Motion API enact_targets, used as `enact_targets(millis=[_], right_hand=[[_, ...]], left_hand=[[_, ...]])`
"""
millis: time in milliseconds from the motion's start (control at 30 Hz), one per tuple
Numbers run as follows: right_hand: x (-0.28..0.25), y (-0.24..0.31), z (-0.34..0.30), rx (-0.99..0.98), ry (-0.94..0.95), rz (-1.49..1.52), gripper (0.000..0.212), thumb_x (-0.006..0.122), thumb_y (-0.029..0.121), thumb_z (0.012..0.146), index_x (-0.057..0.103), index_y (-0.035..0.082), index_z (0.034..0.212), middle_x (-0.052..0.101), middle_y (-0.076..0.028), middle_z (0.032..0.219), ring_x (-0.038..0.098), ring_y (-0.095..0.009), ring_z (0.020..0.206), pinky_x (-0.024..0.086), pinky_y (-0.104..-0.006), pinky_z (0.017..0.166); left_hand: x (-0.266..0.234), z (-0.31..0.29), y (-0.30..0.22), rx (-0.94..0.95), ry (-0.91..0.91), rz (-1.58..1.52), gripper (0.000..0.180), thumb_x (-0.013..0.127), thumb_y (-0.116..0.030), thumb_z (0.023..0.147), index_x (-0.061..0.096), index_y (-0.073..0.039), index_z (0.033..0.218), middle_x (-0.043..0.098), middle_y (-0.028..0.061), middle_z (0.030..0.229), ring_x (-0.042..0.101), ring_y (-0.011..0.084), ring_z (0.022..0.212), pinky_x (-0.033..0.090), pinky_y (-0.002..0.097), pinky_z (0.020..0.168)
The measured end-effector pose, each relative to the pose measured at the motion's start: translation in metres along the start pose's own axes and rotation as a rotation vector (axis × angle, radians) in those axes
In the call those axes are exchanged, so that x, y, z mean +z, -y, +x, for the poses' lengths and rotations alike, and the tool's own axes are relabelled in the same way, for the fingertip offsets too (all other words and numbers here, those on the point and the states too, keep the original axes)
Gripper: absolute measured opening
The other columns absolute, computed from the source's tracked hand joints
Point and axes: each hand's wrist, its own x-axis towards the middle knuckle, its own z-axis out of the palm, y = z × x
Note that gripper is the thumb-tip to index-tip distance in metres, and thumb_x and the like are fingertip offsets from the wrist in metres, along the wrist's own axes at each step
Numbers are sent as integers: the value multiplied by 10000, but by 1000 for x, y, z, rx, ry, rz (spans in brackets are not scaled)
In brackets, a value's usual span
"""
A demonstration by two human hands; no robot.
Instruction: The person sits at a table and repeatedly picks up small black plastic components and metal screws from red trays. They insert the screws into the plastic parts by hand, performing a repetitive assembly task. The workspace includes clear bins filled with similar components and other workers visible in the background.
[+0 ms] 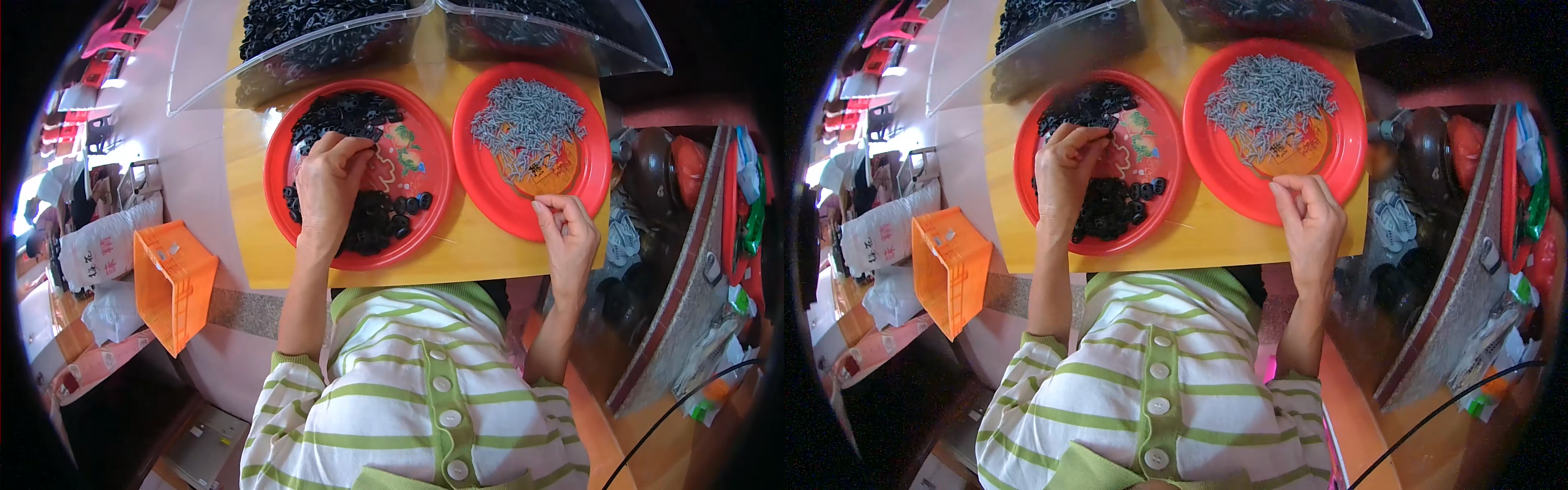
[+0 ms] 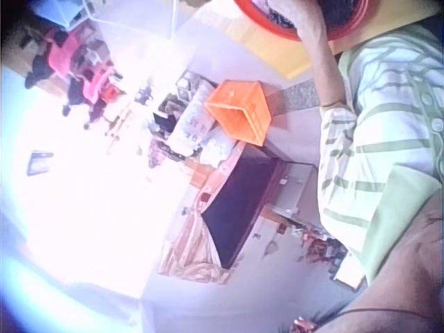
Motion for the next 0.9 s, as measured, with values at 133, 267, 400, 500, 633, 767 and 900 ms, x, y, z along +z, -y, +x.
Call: enact_targets(millis=[133, 267, 400, 500, 633, 767, 900], right_hand=[[-2, -2, 2, -2, -12, 10, 83, 678, 26, 789, 629, -6, 848, 497, -30, 665, 387, -73, 517, 337, -246, 482], [-3, 0, 2, -8, -6, -28, 85, 676, 36, 792, 628, -6, 850, 504, -32, 666, 396, -80, 522, 344, -250, 488], [-1, 0, 1, 6, -5, -27, 83, 675, 42, 794, 630, -3, 847, 514, -33, 670, 401, -85, 527, 348, -250, 493], [-2, 2, -2, -8, -10, -20, 84, 677, 44, 791, 632, 0, 848, 523, -32, 675, 405, -84, 529, 350, -248, 494], [-2, 6, -5, -27, -16, -4, 85, 679, 45, 788, 634, 4, 848, 542, -36, 687, 419, -82, 529, 353, -249, 492], [-6, 1, 2, -49, -31, -51, 85, 679, 50, 783, 633, 7, 840, 562, -44, 701, 433, -87, 527, 356, -255, 490], [-7, -10, 12, -35, 39, -62, 104, 670, 50, 784, 624, -10, 856, 589, -74, 739, 522, -127, 560, 414, -263, 523]], left_hand=[[-3, 3, -6, -21, 33, 34, 123, 673, -98, 755, 673, -66, 874, 587, 75, 789, 605, 262, 722, 473, 359, 634], [-2, 7, -2, 45, 53, 44, 124, 677, -42, 741, 663, -26, 864, 568, 92, 760, 584, 207, 651, 465, 319, 609], [-5, 10, -8, 0, 91, -32, 105, 672, -25, 724, 626, -8, 818, 535, 105, 753, 597, 240, 691, 471, 349, 630], [-2, 4, -6, 59, 75, -52, 116, 673, -14, 728, 629, -9, 835, 561, 96, 780, 588, 214, 683, 470, 324, 633], [-6, -7, -16, 106, 11, -199, 113, 672, -6, 762, 635, -14, 869, 614, 65, 817, 583, 136, 696, 462, 265, 628], [-26, -47, -42, -248, 88, -854, 137, 672, 46, 770, 605, 19, 886, 635, 50, 790, 606, 117, 708, 489, 218, 679], [-20, -73, -63, -415, 318, -1165, 271, 683, 61, 748, 610, 24, 1006, 619, 57, 832, 609, 122, 685, 530, 247, 679]])
